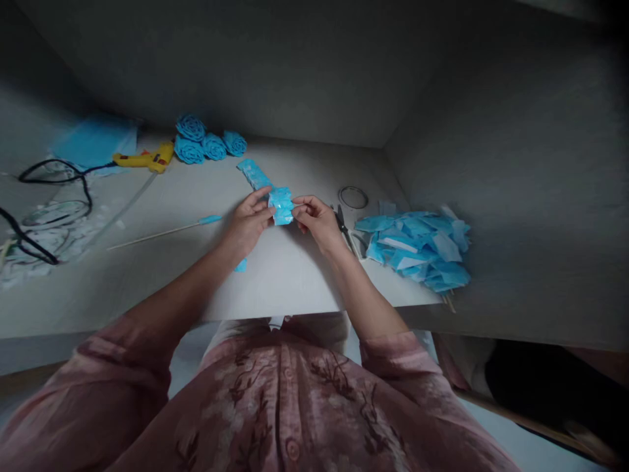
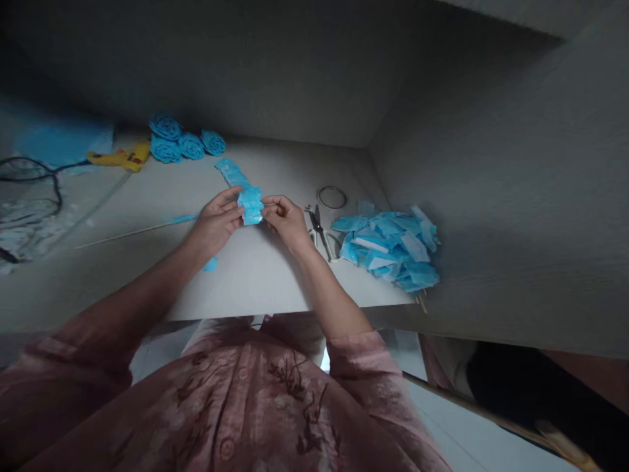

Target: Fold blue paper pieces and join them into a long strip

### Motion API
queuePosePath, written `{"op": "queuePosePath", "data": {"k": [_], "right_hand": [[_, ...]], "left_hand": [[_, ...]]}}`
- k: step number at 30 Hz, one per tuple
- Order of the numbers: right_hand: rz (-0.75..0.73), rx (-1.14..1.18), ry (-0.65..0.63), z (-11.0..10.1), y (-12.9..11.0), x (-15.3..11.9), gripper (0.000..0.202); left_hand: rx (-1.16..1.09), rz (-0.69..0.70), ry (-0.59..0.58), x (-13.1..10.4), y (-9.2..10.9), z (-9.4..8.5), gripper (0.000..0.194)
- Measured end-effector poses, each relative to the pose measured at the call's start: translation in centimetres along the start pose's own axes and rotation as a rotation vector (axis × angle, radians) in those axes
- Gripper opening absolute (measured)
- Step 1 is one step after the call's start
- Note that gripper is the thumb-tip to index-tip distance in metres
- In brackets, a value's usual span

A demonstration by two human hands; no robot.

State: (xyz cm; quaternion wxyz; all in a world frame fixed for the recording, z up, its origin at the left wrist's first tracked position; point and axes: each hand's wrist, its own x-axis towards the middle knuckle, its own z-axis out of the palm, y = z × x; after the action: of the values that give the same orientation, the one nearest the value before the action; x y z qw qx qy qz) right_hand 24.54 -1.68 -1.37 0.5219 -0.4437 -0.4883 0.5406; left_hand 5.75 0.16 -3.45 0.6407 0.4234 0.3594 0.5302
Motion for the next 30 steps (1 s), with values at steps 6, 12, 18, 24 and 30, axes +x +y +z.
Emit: {"op": "queuePosePath", "data": {"k": [6, 12, 18, 24, 30], "right_hand": [[0.034, -0.017, 0.028, -0.4, 0.4, 0.0, 0.057], [0.02, -0.024, 0.037, 0.3, 1.1, 0.0, 0.083], [0.015, -0.18, -0.032, 0.5, 2.0, 0.2, 0.092], [-0.003, -0.182, -0.063, 0.1, 2.5, 0.5, 0.086], [0.01, -0.04, -0.06, 0.2, 2.1, 0.4, 0.102]], "left_hand": [[0.024, -0.012, 0.065, 0.4, -0.2, -0.2, 0.067], [0.089, 0.039, 0.067, 0.4, -0.8, -0.2, 0.066], [0.157, 0.085, -0.006, 0.4, -1.5, -0.5, 0.07], [0.102, 0.031, -0.063, 0.2, -0.5, -0.5, 0.086], [0.029, -0.021, -0.022, 0.1, 0.3, 0.1, 0.093]]}}
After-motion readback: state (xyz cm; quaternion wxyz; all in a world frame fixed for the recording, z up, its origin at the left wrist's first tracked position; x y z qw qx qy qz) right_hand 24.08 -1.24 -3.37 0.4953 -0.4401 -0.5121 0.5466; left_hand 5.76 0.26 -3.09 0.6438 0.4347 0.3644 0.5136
